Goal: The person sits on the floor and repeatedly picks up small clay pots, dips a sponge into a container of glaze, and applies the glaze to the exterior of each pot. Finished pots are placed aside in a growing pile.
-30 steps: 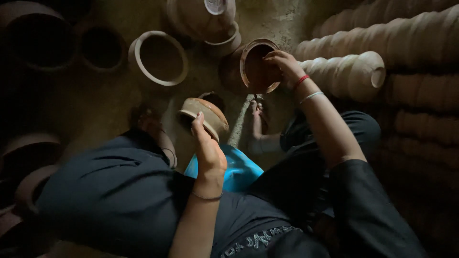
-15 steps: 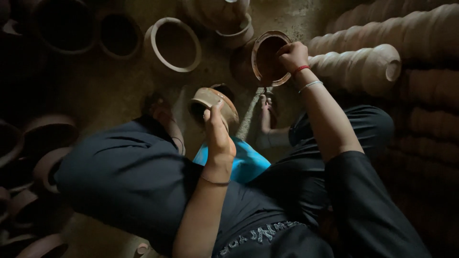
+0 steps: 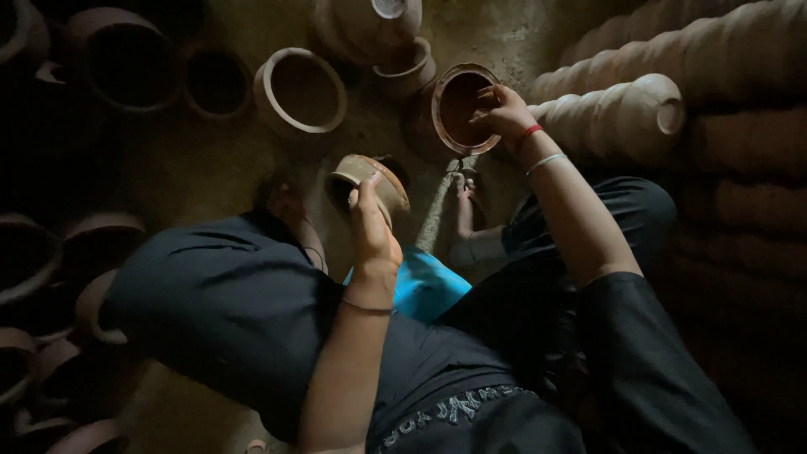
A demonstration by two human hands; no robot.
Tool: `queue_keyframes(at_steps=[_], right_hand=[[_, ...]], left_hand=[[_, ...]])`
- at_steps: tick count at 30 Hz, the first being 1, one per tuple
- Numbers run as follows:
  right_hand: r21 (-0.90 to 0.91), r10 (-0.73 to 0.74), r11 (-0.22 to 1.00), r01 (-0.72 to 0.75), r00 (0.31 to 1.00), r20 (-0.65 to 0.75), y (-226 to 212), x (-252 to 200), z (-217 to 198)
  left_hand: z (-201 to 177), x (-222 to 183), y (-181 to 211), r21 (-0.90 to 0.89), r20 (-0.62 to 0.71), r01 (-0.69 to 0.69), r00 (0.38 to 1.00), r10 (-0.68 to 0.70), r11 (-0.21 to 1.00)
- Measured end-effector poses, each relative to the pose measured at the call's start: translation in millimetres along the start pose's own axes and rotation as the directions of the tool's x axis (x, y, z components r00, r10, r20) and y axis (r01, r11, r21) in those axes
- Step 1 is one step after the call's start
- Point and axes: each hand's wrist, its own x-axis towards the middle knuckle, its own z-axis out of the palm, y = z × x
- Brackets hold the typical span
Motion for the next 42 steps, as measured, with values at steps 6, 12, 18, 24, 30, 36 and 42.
queue_keyframes(at_steps=[6,12,18,24,30,36,42], right_hand=[[-0.292,-0.373,0.897,0.332,0.923,-0.097,27,9,-8],[-0.316,-0.452,0.871,0.377,0.866,-0.213,18,-7,16],[-0.237,-0.503,0.86,0.452,0.827,-0.25,25,-5,17],[0.2,-0.323,0.919,0.341,0.939,-0.117,31,7,11],[0.649,-0.206,0.755,0.091,0.973,0.104,-80,-97,38],[0.773,-0.573,0.6,0.204,0.784,0.238,-137,-197,106],[0.437,-0.603,0.713,0.549,0.798,-0.02,-138,-212,96]], left_hand=[[-1,4,-4,0.078,-0.006,-0.01,1.0,0.01,0.997],[-12,9,-12,0.105,0.043,-0.008,0.999,0.004,0.994],[-19,20,-21,0.14,0.047,-0.001,0.999,-0.005,0.99],[-15,20,-19,0.091,0.053,0.022,0.998,-0.027,0.996],[-8,24,-22,0.008,0.054,0.016,0.998,-0.016,1.0],[8,11,-15,-0.076,0.284,0.025,0.959,-0.003,0.997],[11,10,-11,-0.07,0.349,0.057,0.937,-0.029,0.996]])
